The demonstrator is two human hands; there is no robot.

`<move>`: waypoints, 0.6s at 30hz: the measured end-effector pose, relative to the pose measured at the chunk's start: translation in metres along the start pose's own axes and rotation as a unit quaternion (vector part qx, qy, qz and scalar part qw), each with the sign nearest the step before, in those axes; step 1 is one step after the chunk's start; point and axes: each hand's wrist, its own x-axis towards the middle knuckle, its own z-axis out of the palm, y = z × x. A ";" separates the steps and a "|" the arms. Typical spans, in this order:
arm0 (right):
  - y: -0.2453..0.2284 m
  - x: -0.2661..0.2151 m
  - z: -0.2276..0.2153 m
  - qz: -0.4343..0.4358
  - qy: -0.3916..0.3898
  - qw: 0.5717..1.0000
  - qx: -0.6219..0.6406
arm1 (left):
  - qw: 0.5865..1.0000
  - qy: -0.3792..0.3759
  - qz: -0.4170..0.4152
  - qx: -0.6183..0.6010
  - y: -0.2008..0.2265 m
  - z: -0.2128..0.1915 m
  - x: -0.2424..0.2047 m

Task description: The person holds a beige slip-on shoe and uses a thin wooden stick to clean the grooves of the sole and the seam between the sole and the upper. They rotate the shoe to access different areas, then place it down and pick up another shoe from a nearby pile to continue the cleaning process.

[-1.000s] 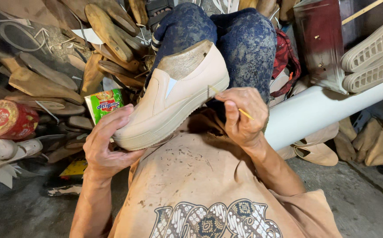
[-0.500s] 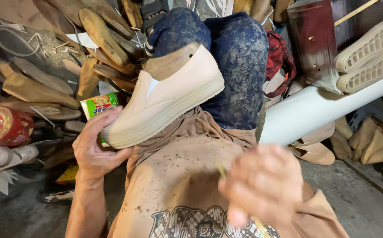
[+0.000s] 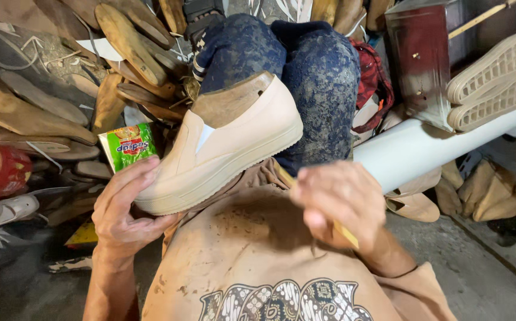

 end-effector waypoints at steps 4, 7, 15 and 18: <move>0.028 -0.008 0.054 0.113 0.134 0.984 0.045 | 1.000 -0.010 -0.014 -0.014 0.002 -0.002 -0.001; 0.031 -0.009 0.062 0.137 0.166 0.975 0.062 | 1.000 -0.016 -0.015 -0.012 0.003 -0.001 -0.002; 0.041 -0.005 0.061 0.159 0.189 0.967 0.054 | 1.000 -0.011 -0.016 -0.013 0.003 0.002 -0.004; 0.042 -0.006 0.062 0.174 0.219 0.959 0.041 | 1.000 -0.009 -0.013 -0.011 0.003 0.002 -0.003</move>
